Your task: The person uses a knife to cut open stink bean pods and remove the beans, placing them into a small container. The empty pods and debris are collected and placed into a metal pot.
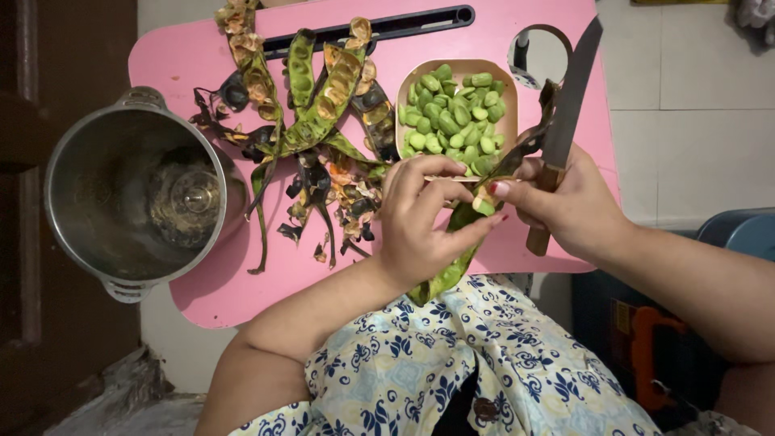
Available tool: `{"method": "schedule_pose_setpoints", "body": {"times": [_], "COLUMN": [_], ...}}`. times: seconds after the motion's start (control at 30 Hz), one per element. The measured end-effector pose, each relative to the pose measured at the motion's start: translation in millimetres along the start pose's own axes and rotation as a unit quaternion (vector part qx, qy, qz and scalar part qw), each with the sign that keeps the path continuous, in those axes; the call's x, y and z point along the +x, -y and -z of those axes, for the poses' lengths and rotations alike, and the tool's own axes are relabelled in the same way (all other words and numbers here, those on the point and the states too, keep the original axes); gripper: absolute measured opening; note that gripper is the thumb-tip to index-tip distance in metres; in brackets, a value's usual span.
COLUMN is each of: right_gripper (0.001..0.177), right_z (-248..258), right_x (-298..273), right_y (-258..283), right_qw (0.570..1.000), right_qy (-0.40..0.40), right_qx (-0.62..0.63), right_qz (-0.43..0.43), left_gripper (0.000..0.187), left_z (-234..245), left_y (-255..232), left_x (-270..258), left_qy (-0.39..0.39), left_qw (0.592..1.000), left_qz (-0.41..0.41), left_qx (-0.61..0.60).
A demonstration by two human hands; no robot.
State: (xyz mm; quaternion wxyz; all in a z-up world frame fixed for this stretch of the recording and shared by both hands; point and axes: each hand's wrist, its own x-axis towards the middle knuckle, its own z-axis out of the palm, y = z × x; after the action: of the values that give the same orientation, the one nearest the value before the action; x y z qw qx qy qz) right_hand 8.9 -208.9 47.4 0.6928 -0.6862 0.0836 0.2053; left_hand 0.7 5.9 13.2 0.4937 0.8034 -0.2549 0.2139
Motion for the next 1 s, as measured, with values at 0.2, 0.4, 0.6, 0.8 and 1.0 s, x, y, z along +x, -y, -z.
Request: {"method": "schedule_pose_setpoints", "body": {"times": [0.2, 0.4, 0.6, 0.8, 1.0], "right_gripper": [0.032, 0.03, 0.027, 0.031, 0.032], "right_z": [1, 1, 0, -1, -1], "right_x": [0, 1, 1, 2, 4], "right_y": [8, 12, 12, 13, 17], "right_qw": [0.999, 0.998, 0.998, 0.998, 0.996], "right_qy": [-0.033, -0.034, -0.041, -0.039, -0.062], "right_qx": [-0.023, -0.046, -0.05, -0.049, -0.071], "right_qz": [-0.014, -0.001, 0.007, 0.01, 0.0], "left_gripper": [0.033, 0.027, 0.015, 0.011, 0.012], "left_z": [-1, 3, 4, 3, 6], "left_y": [-1, 1, 1, 0, -1], "left_x": [1, 2, 1, 3, 8], "left_qy": [-0.018, -0.011, -0.012, -0.014, 0.014], "left_qw": [1.0, 1.0, 1.0, 0.999, 0.997], "left_qz": [-0.003, -0.006, 0.005, 0.016, 0.04], "left_qx": [-0.005, -0.026, -0.021, -0.028, -0.07]}}
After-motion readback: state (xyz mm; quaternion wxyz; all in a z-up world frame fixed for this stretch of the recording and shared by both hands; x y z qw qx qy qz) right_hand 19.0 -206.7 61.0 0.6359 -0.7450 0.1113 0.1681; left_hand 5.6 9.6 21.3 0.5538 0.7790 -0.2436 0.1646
